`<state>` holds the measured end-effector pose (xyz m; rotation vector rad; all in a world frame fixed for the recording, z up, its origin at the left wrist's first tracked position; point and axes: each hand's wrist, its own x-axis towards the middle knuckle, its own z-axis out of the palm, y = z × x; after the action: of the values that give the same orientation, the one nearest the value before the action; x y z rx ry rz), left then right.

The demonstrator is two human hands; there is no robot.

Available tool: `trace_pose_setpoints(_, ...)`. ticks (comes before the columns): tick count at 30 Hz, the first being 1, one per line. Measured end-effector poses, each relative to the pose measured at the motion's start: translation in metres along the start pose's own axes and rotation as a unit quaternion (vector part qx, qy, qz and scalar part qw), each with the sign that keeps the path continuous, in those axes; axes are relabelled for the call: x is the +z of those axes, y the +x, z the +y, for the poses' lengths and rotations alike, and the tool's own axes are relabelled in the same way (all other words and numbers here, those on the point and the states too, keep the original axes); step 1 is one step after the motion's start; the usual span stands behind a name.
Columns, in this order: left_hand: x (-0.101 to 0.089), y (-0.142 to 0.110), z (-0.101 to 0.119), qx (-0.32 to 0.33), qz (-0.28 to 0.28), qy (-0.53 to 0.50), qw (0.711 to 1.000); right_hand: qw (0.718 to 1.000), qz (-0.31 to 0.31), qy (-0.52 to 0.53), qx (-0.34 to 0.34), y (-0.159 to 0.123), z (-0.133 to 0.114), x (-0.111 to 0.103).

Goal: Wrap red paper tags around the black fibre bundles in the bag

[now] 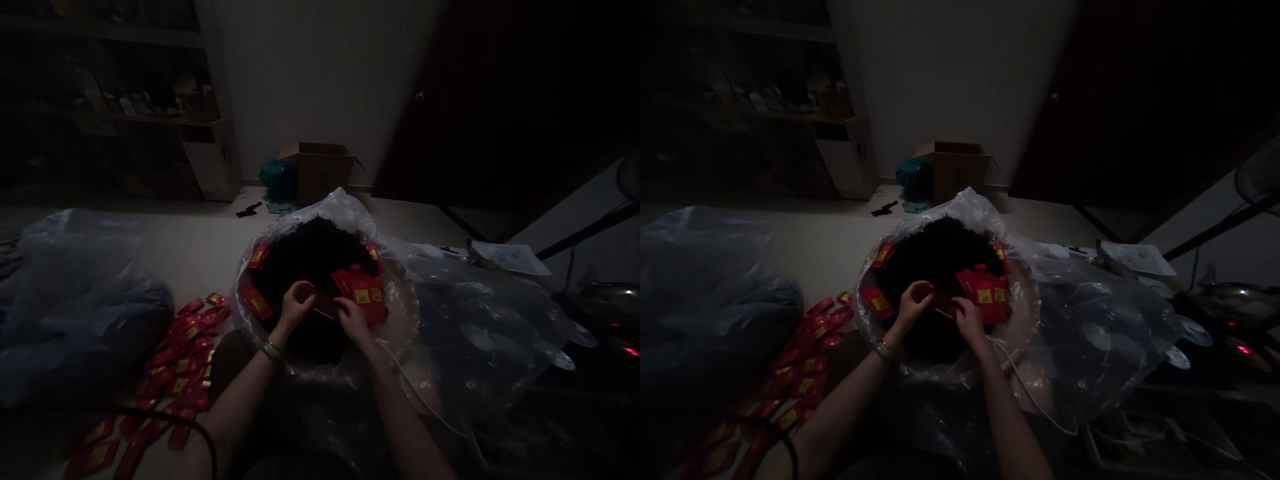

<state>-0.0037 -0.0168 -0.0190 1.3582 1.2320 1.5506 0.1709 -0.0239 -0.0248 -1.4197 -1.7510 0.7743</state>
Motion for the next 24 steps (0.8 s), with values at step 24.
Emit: trace_pose_setpoints(24, 0.001, -0.010, -0.002, -0.072, -0.033, -0.003, 0.997, 0.970, 0.219, -0.088, -0.057, 0.013, -0.011, -0.004)
